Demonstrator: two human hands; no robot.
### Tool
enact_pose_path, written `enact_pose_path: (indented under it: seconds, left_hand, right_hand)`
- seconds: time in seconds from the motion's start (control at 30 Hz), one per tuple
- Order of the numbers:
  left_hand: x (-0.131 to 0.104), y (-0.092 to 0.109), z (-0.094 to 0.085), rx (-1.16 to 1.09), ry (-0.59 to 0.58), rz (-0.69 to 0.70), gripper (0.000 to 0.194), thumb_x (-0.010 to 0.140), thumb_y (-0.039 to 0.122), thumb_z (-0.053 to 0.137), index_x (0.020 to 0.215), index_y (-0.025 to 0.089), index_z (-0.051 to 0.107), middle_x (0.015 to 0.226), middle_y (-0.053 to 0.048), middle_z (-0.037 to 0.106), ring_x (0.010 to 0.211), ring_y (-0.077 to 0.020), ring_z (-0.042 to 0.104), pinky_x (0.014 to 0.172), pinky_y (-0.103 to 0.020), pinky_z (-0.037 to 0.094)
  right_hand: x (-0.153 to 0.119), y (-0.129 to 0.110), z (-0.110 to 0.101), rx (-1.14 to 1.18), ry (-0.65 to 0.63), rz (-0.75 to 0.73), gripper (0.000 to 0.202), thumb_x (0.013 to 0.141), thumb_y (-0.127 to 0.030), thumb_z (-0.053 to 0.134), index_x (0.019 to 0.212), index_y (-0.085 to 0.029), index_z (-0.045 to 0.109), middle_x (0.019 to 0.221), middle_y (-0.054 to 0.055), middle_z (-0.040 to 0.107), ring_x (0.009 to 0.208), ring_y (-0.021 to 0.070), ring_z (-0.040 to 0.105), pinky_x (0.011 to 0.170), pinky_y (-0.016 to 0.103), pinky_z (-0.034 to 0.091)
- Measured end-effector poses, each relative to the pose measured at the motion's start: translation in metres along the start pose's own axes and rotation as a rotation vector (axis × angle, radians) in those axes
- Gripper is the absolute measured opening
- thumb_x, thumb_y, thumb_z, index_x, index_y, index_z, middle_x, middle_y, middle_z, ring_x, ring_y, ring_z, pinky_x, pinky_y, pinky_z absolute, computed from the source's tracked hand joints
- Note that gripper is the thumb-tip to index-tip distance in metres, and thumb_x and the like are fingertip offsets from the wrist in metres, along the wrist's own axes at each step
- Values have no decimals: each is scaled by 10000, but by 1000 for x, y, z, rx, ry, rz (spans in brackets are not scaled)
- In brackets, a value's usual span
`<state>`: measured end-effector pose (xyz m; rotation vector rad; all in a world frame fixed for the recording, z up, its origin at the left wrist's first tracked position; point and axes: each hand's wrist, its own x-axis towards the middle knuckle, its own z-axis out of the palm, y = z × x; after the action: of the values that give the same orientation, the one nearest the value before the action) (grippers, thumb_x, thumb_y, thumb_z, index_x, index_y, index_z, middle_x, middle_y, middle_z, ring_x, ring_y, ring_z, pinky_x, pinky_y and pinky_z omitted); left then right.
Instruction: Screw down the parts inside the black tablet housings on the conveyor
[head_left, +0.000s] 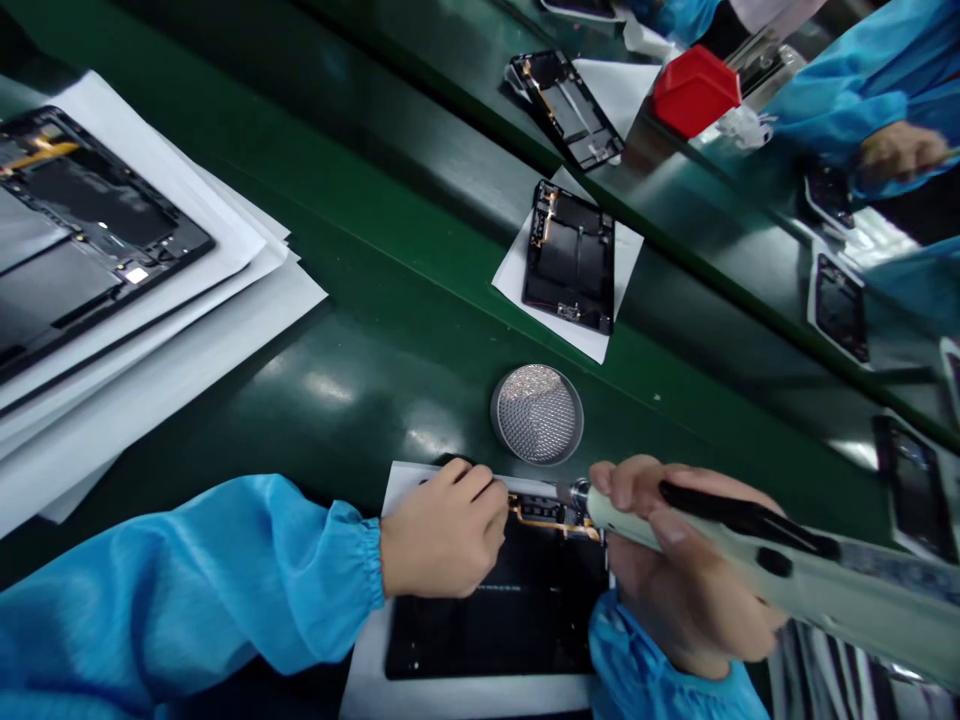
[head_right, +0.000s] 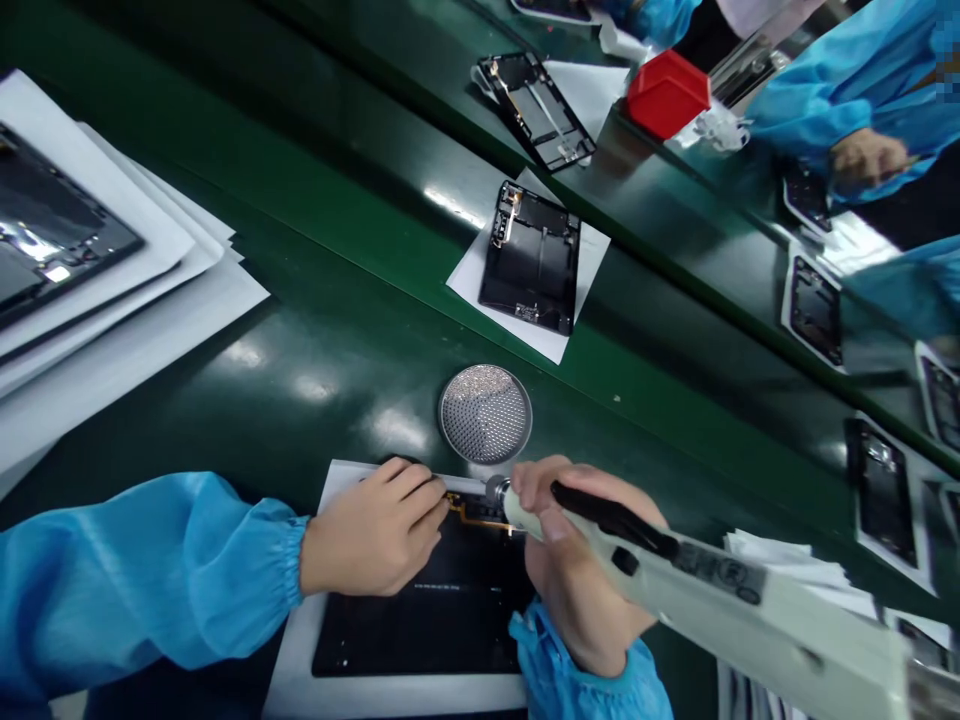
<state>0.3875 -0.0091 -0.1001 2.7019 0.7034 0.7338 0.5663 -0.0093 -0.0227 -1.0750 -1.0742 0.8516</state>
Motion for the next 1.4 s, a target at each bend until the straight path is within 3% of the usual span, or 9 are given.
enact_pose_path:
  seconds: [0.23,0.53,1.0,1.2,1.4]
  left_hand:
    - [2,-1,-1,10,22,-6,222,952,197,516,920,66,692,859,-107,611,797,-240,542,655,-378,397]
    - [1,0,0,23,-45,1,223,962,207,501,946,74,680,884,-115,600,823,-246,527,672,-382,376]
    - [3,0,-2,26,-42,1,213,957,207,504,901,83,667,862,-110,589,801,-240,512,659,-373,358]
    - [2,0,-1,16,-57,-1,217,957,209,496,895,86,663,875,-116,589,807,-241,512,668,-375,366]
    - [1,-1,-1,9,-61,-24,201,953,202,487,884,102,648,930,-132,596,876,-261,522,754,-408,413]
  right_hand:
    - [-24,16,0,-60,-129,75,268,826,-126,637,1057,-258,673,750,3,630,701,183,586,688,434,529]
    - [-24,16,4,-88,-106,94,266,791,-128,666,1014,-271,695,705,3,623,680,209,583,677,471,530]
    - [-27,18,9,-107,-115,45,250,781,-190,678,1008,-291,702,692,4,612,639,203,569,610,418,507]
    - [-25,17,8,-110,-152,59,263,785,-126,660,996,-278,692,701,6,616,658,210,582,627,429,507]
    - [-31,26,11,-115,-166,35,220,783,-134,672,945,-282,671,714,0,619,664,199,590,618,405,517]
